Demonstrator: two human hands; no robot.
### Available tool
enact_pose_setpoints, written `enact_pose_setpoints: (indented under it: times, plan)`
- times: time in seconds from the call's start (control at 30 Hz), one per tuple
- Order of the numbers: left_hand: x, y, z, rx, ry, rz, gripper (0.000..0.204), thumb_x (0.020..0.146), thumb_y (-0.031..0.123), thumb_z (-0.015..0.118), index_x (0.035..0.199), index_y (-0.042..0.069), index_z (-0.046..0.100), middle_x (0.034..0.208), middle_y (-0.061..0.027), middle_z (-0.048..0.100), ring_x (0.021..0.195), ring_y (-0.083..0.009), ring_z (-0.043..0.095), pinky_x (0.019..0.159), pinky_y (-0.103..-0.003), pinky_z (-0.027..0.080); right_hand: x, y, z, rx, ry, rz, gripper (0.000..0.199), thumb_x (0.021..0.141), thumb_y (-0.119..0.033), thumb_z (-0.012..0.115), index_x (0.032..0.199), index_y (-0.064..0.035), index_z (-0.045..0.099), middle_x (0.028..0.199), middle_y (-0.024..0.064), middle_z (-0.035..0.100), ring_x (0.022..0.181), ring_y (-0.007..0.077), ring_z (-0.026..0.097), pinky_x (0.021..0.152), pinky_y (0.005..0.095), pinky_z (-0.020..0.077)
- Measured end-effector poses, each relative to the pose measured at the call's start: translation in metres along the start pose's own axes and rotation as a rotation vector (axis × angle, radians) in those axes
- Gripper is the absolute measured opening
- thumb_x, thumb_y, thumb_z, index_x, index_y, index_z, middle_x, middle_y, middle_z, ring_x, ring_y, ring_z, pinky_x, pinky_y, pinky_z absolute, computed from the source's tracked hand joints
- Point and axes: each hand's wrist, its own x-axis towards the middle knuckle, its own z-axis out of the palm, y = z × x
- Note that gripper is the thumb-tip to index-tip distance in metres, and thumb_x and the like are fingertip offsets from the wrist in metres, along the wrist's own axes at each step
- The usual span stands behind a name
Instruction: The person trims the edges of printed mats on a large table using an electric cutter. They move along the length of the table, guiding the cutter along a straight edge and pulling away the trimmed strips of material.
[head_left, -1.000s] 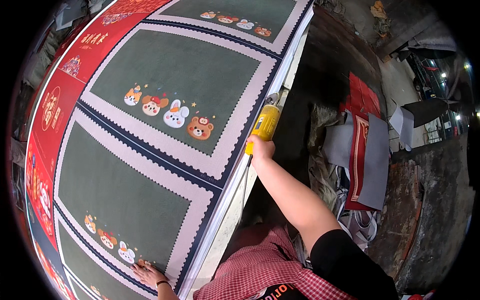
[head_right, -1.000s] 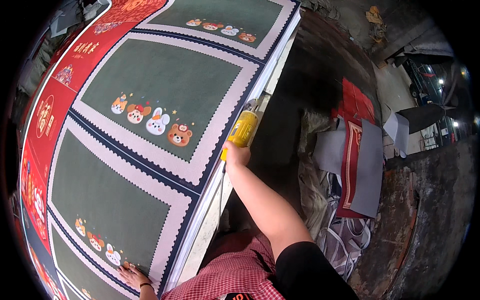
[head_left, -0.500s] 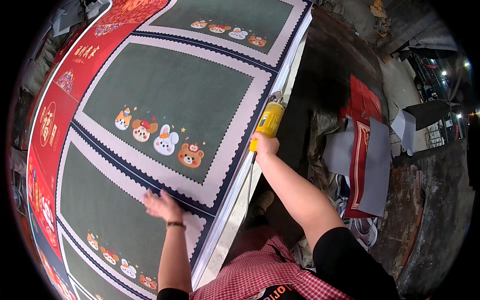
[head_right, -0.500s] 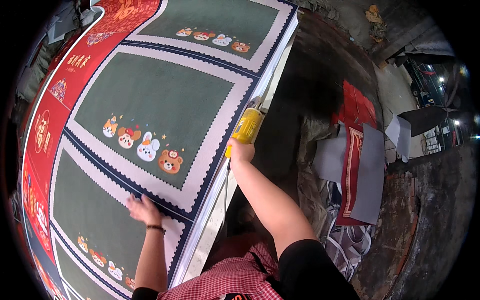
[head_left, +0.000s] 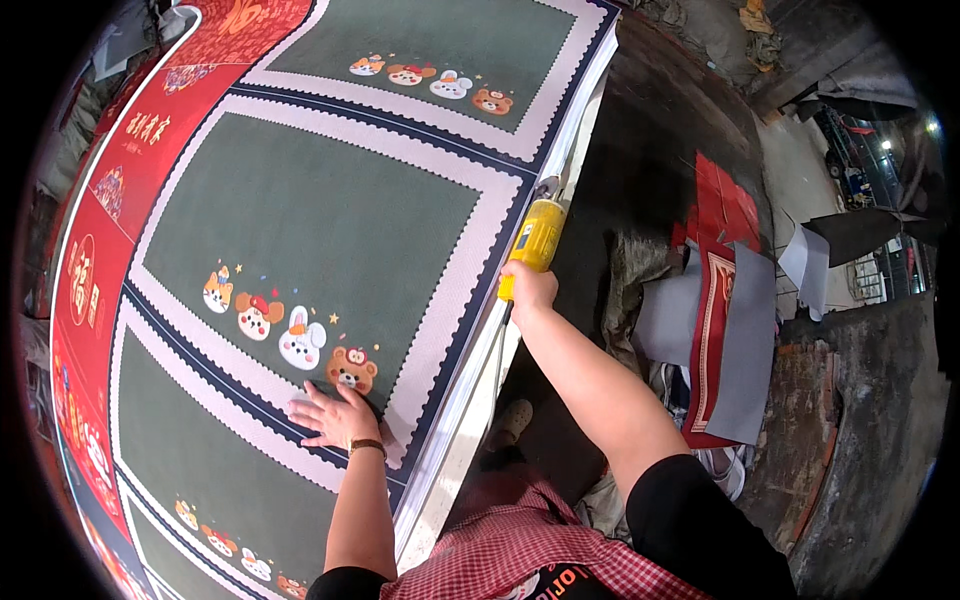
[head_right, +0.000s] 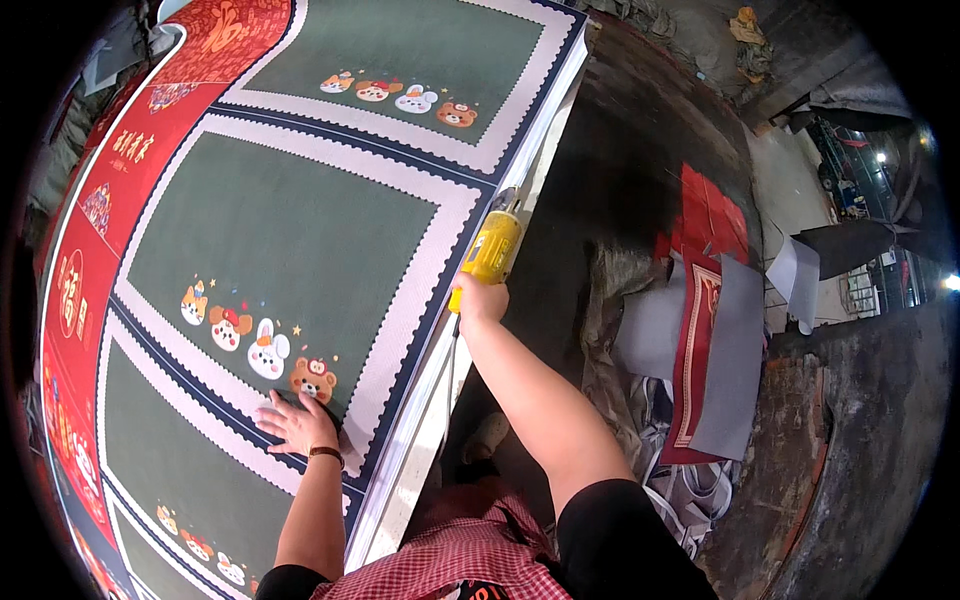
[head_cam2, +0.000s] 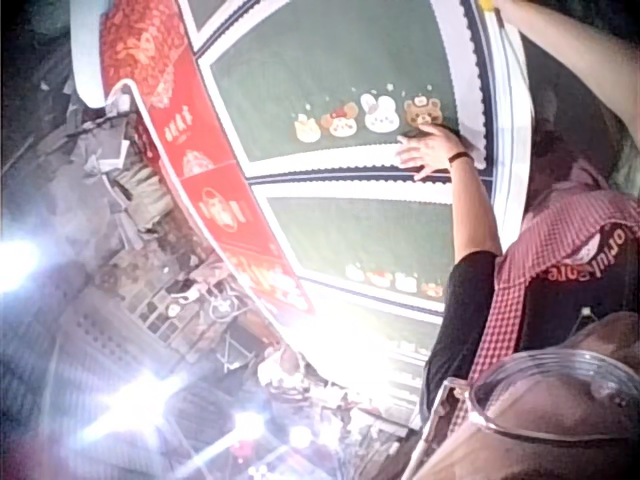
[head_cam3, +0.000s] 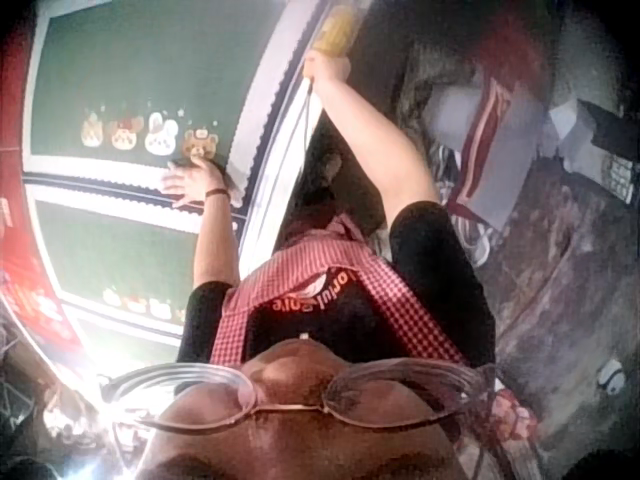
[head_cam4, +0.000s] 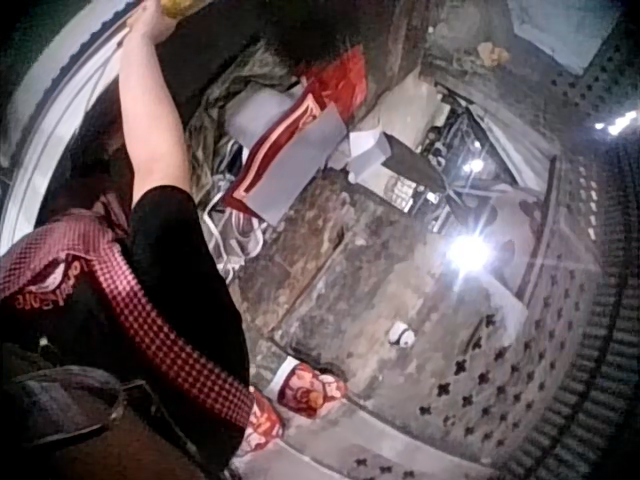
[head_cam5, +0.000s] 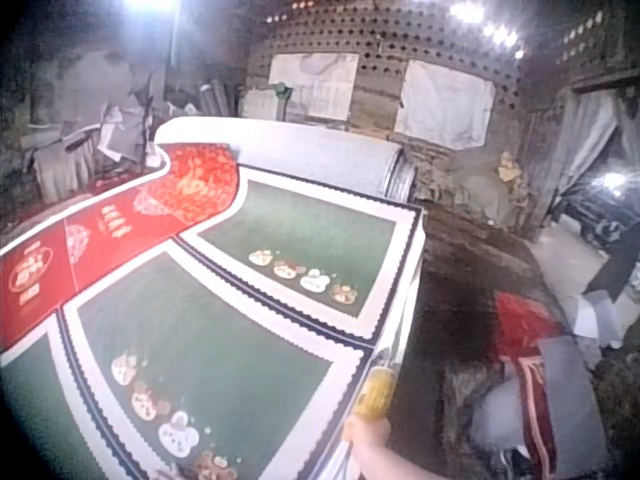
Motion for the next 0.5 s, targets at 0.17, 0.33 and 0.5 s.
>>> enact_pose_setpoints:
  times: [0.17, 0.33, 0.5]
  plan:
    - [0.002, -0.003, 0.003, -0.064, 0.007, -0.008, 0.061, 0.089, 0.047, 0.045, 0.142, 0.02, 0.029, 0.152, -0.0172, 0.009, 0.141, -0.0342, 0.005, 0.104, -0.066, 0.008, 0.025, -0.019, 0.012, 0.02, -0.004, 0.016, 0.035, 0.06, 0.003, 0.066, 0.09, 0.0072, 0.051, 0.077, 0.012, 0.059, 0.061, 0.0232, 0.06, 0.055, 0.0337, 0.0496]
    - [0.003, 0.001, 0.005, -0.014, 0.036, -0.039, 0.06, 0.089, 0.045, 0.047, 0.141, 0.02, 0.031, 0.152, -0.0147, 0.013, 0.141, -0.032, 0.01, 0.105, -0.063, 0.012, 0.054, -0.037, 0.02, 0.045, -0.008, 0.018, 0.035, 0.059, 0.003, 0.066, 0.09, 0.007, 0.05, 0.075, 0.012, 0.058, 0.058, 0.023, 0.059, 0.052, 0.034, 0.0494]
    - [0.004, -0.002, 0.008, 0.003, 0.038, -0.058, 0.06, 0.088, 0.044, 0.048, 0.141, 0.021, 0.031, 0.153, -0.0131, 0.013, 0.141, -0.0316, 0.011, 0.105, -0.063, 0.012, 0.076, -0.058, 0.032, 0.038, 0.023, 0.025, 0.035, 0.059, 0.003, 0.066, 0.09, 0.0066, 0.049, 0.074, 0.0119, 0.058, 0.058, 0.023, 0.059, 0.053, 0.0336, 0.0494]
